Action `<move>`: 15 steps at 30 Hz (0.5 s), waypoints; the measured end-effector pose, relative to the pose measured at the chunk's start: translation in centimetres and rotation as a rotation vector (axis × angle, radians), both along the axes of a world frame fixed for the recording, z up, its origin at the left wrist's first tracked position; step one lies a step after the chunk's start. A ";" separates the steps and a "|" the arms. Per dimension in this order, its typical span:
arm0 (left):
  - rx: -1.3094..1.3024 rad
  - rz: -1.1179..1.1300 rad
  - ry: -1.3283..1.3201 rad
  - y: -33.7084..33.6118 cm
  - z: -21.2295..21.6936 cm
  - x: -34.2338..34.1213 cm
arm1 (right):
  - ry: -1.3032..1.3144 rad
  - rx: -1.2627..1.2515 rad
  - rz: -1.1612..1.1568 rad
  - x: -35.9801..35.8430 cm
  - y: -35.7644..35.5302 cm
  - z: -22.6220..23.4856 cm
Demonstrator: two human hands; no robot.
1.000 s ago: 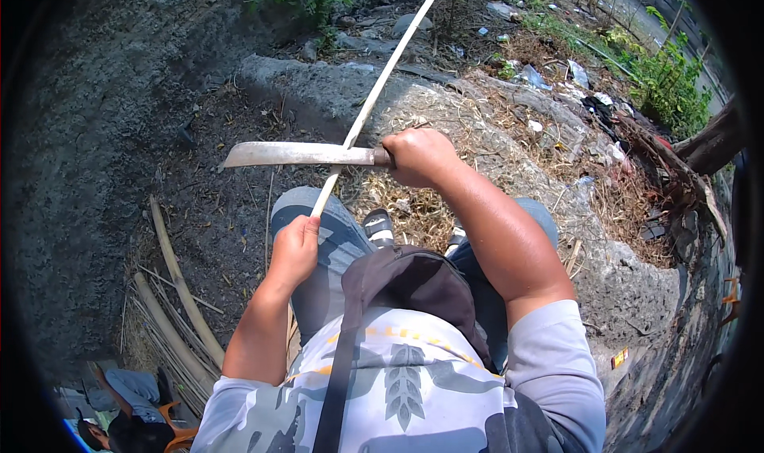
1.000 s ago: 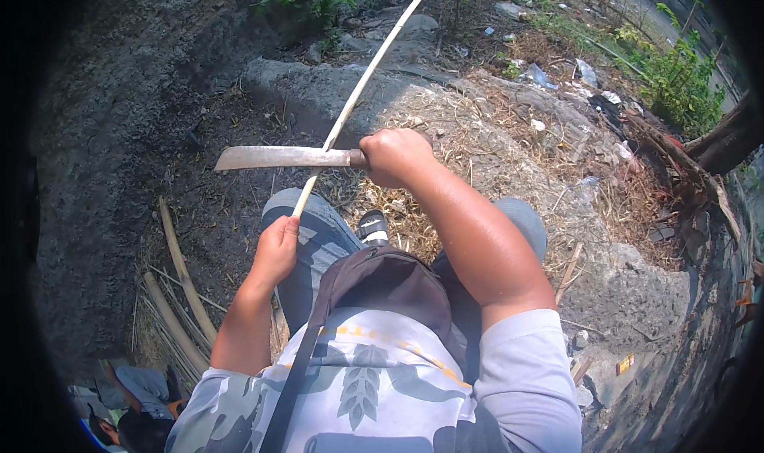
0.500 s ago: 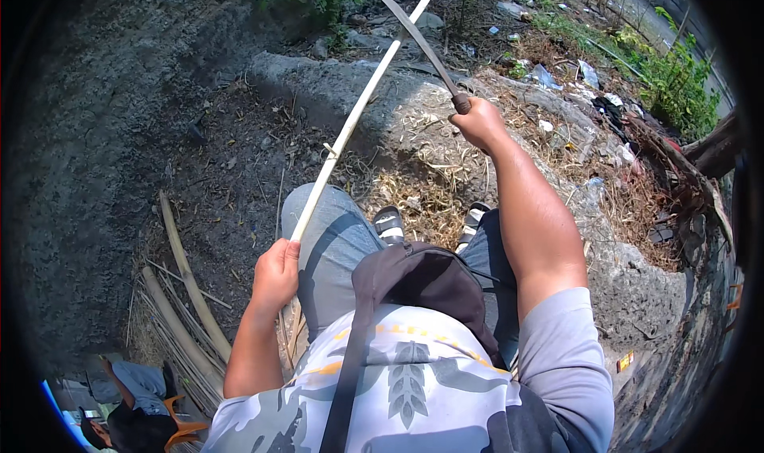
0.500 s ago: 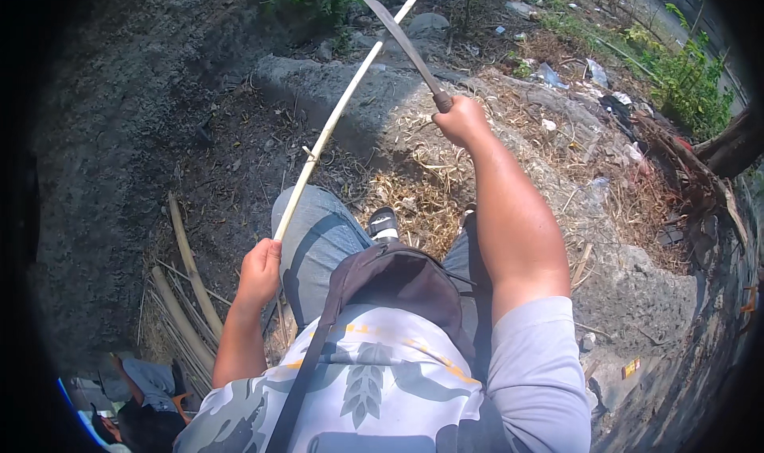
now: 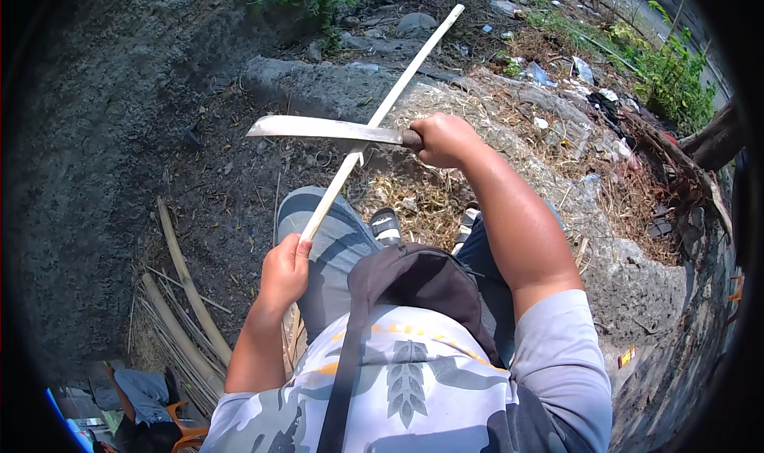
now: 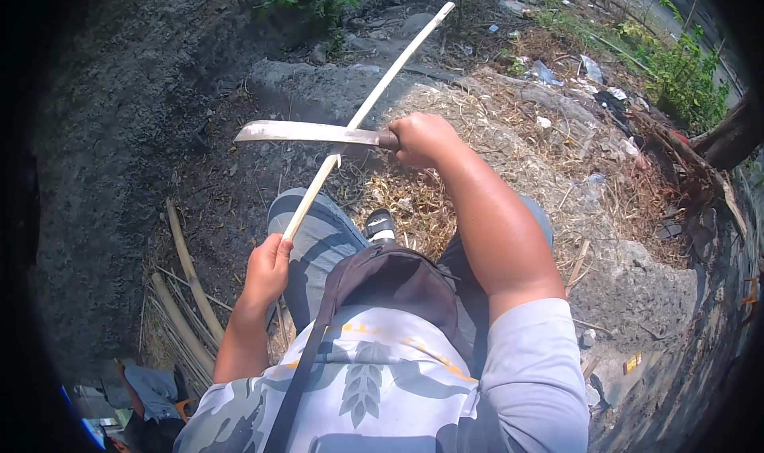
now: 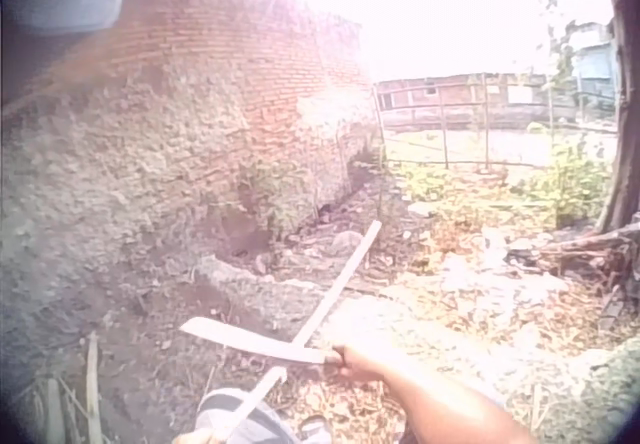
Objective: The person whittles and smooths a bamboo stick by shaving its surface repeatedly using a machete.
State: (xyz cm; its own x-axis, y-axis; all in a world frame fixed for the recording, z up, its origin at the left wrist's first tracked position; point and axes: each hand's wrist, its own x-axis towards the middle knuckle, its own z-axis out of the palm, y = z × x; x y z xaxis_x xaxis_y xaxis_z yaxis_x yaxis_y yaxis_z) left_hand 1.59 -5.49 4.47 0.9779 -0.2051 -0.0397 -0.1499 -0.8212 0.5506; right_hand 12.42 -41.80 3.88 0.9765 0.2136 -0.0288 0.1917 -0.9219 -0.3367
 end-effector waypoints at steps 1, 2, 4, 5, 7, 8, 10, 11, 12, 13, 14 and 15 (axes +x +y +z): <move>-0.022 -0.014 -0.024 -0.3 -0.3 0.0 | 0.039 0.061 -0.024 0.0 -0.3 -0.4; -0.044 -0.029 -0.047 -0.5 -0.5 0.0 | 0.077 0.121 -0.049 0.2 -0.5 -0.8; -0.048 -0.014 -0.030 -0.4 -0.7 0.1 | 0.038 0.056 -0.054 -0.1 0.1 0.0; -0.051 -0.002 -0.013 -0.3 -0.7 0.1 | -0.001 -0.009 -0.062 -0.4 0.5 0.5; -0.082 -0.011 -0.019 -0.2 -0.8 0.0 | -0.038 -0.001 -0.023 -1.2 0.9 1.1; -0.112 -0.014 -0.029 -0.2 -0.8 -0.1 | -0.078 0.007 0.022 -1.4 1.2 1.2; -0.136 -0.007 0.018 -0.5 -0.9 0.2 | -0.119 -0.001 0.044 -1.6 2.4 1.1; -0.160 0.001 0.063 -0.6 -0.9 0.3 | -0.122 -0.038 0.087 -1.9 3.0 1.1; -0.160 0.001 0.061 -0.6 -0.8 0.4 | -0.127 -0.076 0.127 -2.0 3.3 1.4; -0.196 0.016 0.110 -0.5 -0.8 0.3 | -0.140 -0.117 0.155 -1.8 3.3 1.3; -0.232 0.031 0.158 -0.4 -0.7 0.2 | -0.143 -0.117 0.158 -1.6 3.1 1.6; -0.232 0.030 0.159 -0.1 -0.7 0.1 | -0.150 -0.113 0.109 -1.6 2.4 2.1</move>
State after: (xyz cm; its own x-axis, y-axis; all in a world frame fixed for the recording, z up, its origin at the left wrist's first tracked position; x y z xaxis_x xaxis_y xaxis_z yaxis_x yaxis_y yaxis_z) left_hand 1.66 -5.56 3.74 0.9690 -0.1973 -0.1484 -0.0239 -0.6730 0.7392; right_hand 10.83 -39.41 5.94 0.9430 0.3219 0.0848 0.3325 -0.9233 -0.1923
